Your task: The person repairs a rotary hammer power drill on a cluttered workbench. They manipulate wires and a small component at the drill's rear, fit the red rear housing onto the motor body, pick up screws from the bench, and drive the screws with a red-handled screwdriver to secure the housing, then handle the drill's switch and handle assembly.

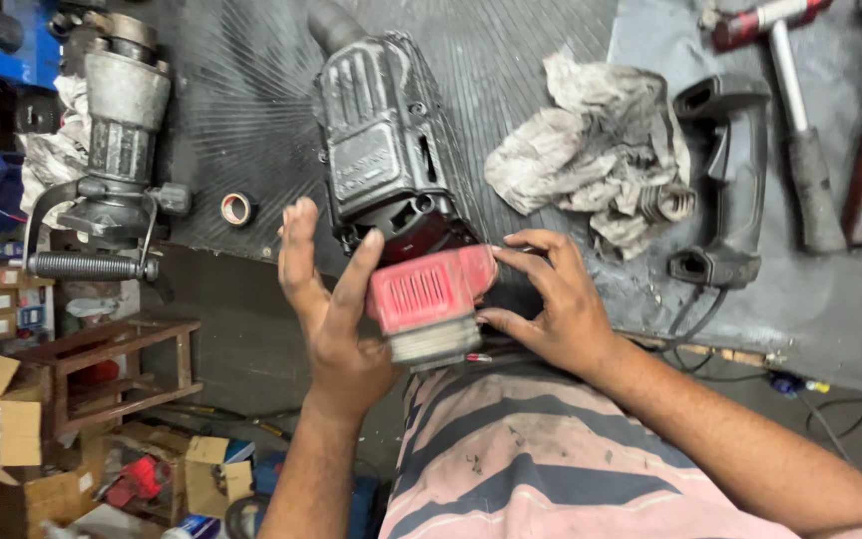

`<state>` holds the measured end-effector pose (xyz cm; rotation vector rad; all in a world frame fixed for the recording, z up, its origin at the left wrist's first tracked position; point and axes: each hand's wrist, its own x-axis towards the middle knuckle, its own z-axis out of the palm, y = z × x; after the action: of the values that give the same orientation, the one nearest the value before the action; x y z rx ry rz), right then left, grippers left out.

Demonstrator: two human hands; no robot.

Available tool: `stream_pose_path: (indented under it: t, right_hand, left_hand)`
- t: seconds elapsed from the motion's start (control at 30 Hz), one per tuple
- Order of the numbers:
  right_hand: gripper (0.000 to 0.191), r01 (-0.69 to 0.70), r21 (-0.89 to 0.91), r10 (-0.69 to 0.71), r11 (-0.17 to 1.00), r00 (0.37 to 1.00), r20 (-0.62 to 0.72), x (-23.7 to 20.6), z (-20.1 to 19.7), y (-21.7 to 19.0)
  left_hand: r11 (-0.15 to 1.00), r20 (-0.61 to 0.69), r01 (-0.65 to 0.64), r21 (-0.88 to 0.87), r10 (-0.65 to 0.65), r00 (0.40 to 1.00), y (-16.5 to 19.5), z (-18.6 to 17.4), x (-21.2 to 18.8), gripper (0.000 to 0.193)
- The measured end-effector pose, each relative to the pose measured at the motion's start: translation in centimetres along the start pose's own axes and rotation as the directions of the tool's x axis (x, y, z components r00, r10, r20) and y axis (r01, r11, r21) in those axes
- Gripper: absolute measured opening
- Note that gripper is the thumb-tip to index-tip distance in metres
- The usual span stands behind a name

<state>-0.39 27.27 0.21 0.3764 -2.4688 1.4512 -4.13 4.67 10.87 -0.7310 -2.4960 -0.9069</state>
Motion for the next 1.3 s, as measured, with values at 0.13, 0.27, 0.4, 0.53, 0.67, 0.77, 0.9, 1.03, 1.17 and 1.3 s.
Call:
stream_pose_path:
  t: [0.13,0.27,0.4,0.53,0.67,0.77,0.9,1.03,1.17,1.3]
  right_hand:
    - [0.076,0.035,-0.003,-0.035,0.999,0.998,-0.06,1.1,0.7,-0.2]
    - [0.098,0.151,0.033,-0.146,0.988,0.981,-0.131,3.7,1.1,-0.8]
    - [0.121,0.202,0.078,-0.191,0.976,0.974,-0.123,7.1,1.7,-2.3]
    - [0.135,0.306,0.172,-0.298,0.937,0.952,-0.07,10.5,1.6,-2.7]
    - [0.121,0.342,0.295,-0.367,0.892,0.93,0.033,13.2,1.5,-1.6]
    - [0.103,0.304,0.232,-0.329,0.924,0.941,0.079,14.5,1.6,-0.3]
    - [0.09,0.307,0.253,-0.324,0.917,0.946,0.024,14.6,1.8,1.2]
    - [0.088,0.274,0.278,-0.285,0.921,0.958,0.002,13.6,2.5,2.5]
    - [0.09,0.199,0.37,-0.224,0.907,0.974,0.023,13.1,2.7,2.6]
    - [0.095,0.128,0.304,-0.145,0.944,0.989,0.036,13.1,2.5,0.3]
  left_hand:
    - [0.994,0.052,0.076,-0.078,-0.072,0.996,-2.5,0.0,2.0,0.072]
    - [0.989,0.056,0.093,-0.118,-0.087,0.995,-3.7,0.8,1.9,0.082]
    - [0.967,0.02,0.079,-0.24,-0.077,0.997,-4.2,1.3,1.3,0.108]
    - [0.953,-0.019,-0.052,-0.299,0.048,0.999,-6.5,0.5,2.2,0.131]
    - [0.929,0.083,-0.029,-0.369,0.064,0.994,-9.3,0.0,3.4,0.124]
    - [0.935,0.122,-0.005,-0.354,0.052,0.991,-10.8,0.6,4.0,0.112]
    - [0.876,0.065,-0.049,-0.48,0.091,0.994,-11.9,1.9,4.5,0.107]
    - [0.851,0.031,-0.09,-0.518,0.124,0.992,-12.6,2.8,5.1,0.113]
    - [0.843,0.09,-0.105,-0.527,0.178,0.98,-13.7,2.1,6.1,0.114]
    - [0.847,0.183,-0.164,-0.506,0.292,0.939,-14.6,0.4,7.6,0.111]
